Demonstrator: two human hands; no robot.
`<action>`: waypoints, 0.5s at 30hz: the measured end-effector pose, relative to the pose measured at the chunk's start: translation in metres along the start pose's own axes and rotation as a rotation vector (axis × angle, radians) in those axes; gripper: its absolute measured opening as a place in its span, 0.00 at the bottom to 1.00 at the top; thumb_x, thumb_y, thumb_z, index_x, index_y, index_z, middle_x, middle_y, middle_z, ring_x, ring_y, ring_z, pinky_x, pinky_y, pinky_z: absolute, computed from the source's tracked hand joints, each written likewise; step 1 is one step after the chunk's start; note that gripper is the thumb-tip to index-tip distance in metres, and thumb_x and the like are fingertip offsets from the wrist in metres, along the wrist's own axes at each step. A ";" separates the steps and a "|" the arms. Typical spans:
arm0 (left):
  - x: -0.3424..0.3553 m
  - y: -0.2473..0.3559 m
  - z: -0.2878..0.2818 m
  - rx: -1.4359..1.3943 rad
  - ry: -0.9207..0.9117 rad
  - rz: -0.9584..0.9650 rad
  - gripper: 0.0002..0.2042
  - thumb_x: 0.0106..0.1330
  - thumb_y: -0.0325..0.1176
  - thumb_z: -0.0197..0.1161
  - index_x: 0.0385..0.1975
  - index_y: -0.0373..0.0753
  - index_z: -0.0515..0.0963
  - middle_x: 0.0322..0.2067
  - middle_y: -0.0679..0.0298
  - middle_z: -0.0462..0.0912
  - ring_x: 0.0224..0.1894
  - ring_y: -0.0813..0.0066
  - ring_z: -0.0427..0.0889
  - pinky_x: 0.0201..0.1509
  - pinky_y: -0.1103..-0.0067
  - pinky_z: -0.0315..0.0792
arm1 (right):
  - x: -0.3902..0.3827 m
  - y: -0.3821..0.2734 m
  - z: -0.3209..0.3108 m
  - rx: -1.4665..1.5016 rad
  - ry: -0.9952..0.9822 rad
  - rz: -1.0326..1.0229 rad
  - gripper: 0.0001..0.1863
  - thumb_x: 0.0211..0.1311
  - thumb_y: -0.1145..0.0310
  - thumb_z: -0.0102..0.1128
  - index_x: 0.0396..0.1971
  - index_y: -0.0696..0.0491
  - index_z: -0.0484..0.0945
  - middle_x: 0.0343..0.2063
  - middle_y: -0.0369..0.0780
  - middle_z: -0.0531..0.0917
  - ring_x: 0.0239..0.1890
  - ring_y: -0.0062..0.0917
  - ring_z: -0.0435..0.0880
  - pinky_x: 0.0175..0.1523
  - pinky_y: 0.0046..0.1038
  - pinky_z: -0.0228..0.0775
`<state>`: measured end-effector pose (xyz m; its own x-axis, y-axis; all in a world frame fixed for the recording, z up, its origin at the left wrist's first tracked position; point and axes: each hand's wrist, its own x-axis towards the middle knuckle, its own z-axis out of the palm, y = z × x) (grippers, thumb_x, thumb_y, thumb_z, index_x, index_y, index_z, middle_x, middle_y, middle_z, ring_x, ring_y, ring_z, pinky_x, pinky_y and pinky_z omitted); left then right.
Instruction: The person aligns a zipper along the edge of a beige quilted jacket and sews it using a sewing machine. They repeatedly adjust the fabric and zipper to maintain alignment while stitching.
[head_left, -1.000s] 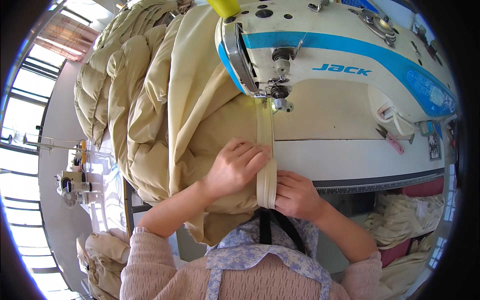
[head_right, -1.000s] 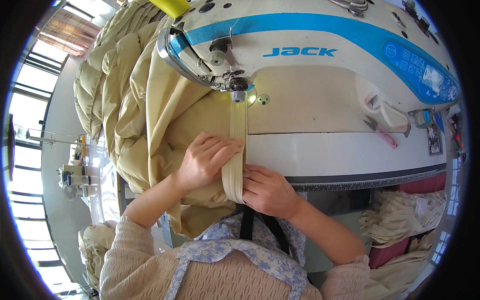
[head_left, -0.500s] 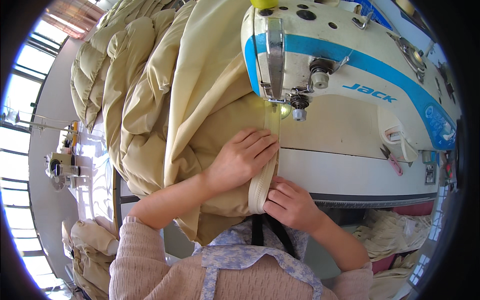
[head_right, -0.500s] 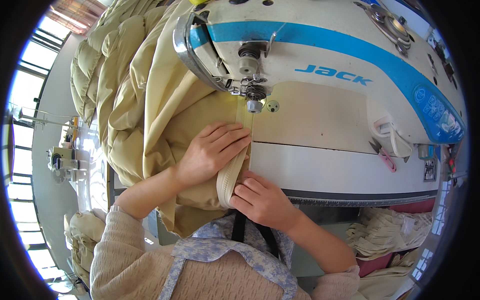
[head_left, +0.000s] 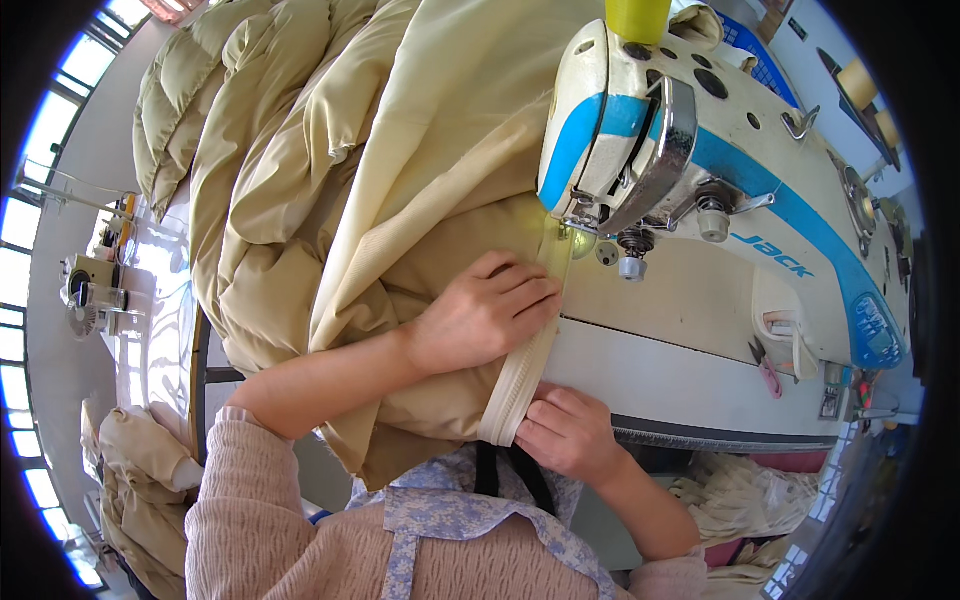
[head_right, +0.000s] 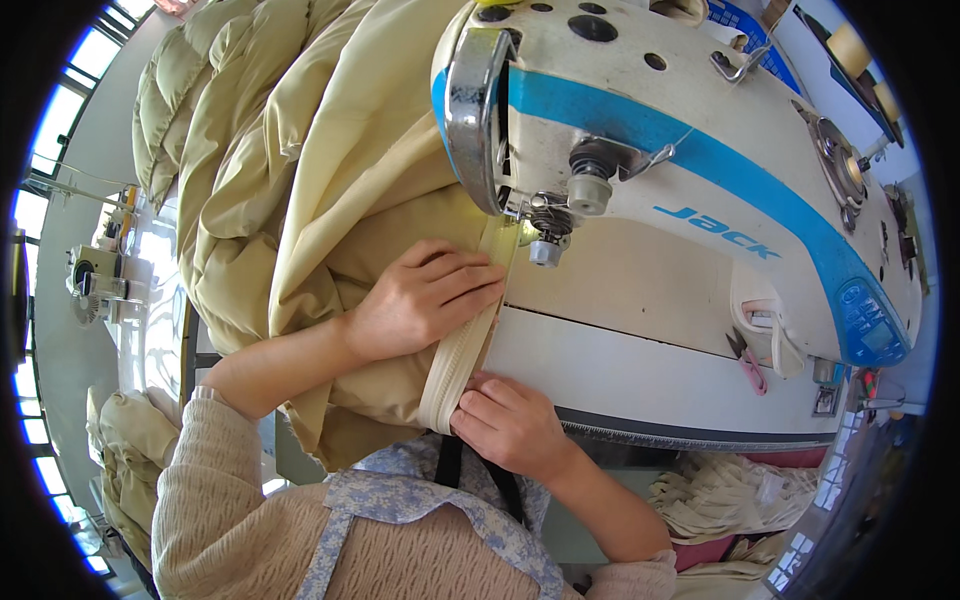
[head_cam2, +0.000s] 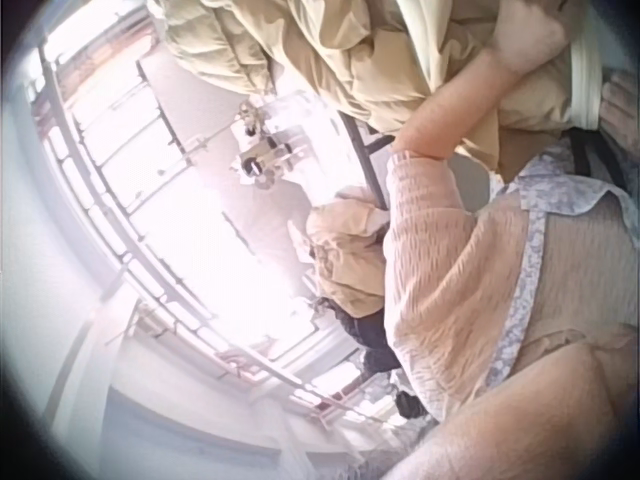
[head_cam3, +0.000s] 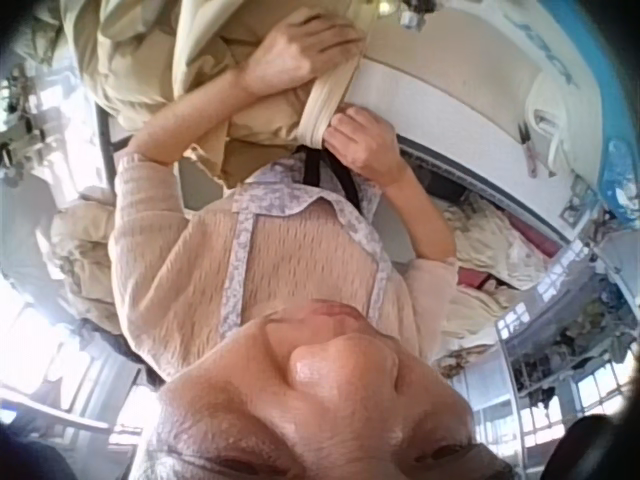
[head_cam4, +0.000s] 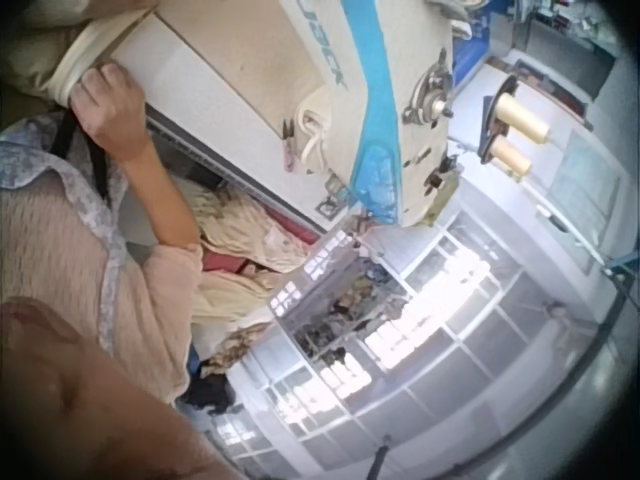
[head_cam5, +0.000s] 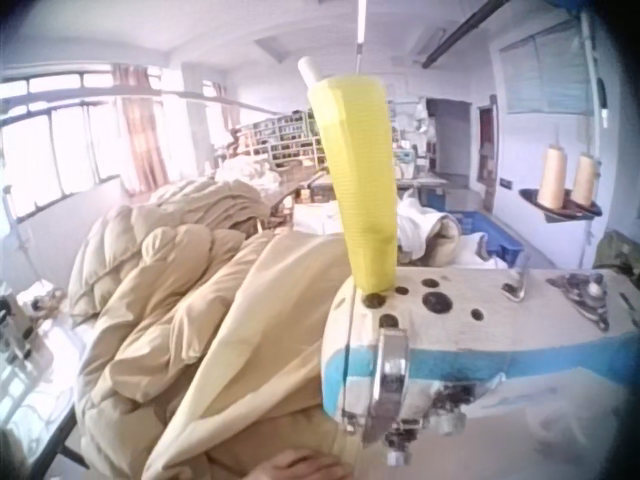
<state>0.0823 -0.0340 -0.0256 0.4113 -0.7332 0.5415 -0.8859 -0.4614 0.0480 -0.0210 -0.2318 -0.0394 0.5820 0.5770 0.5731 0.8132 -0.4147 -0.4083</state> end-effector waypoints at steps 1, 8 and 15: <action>0.000 -0.001 0.001 0.001 0.004 0.007 0.13 0.53 0.30 0.64 0.38 0.34 0.83 0.45 0.59 0.85 0.51 0.65 0.83 0.57 0.68 0.75 | 0.000 0.000 0.000 0.001 -0.003 0.004 0.08 0.45 0.73 0.70 0.28 0.52 0.82 0.30 0.33 0.78 0.37 0.25 0.82 0.43 0.27 0.82; 0.003 -0.019 0.010 0.046 -0.015 0.018 0.14 0.58 0.31 0.65 0.44 0.39 0.84 0.47 0.64 0.86 0.49 0.70 0.85 0.55 0.69 0.74 | 0.014 0.006 -0.005 -0.007 -0.042 0.110 0.09 0.44 0.73 0.70 0.28 0.52 0.81 0.31 0.34 0.79 0.39 0.27 0.83 0.43 0.28 0.81; 0.018 -0.028 0.002 0.026 -0.056 0.003 0.17 0.57 0.29 0.63 0.48 0.35 0.83 0.51 0.60 0.85 0.50 0.67 0.85 0.59 0.65 0.75 | 0.029 0.013 0.002 -0.064 -0.052 0.142 0.07 0.47 0.72 0.65 0.29 0.53 0.81 0.36 0.38 0.80 0.44 0.32 0.82 0.50 0.32 0.80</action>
<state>0.1150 -0.0353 -0.0192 0.4204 -0.7612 0.4938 -0.8817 -0.4711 0.0244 0.0061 -0.2186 -0.0295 0.6918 0.5443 0.4745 0.7219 -0.5377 -0.4356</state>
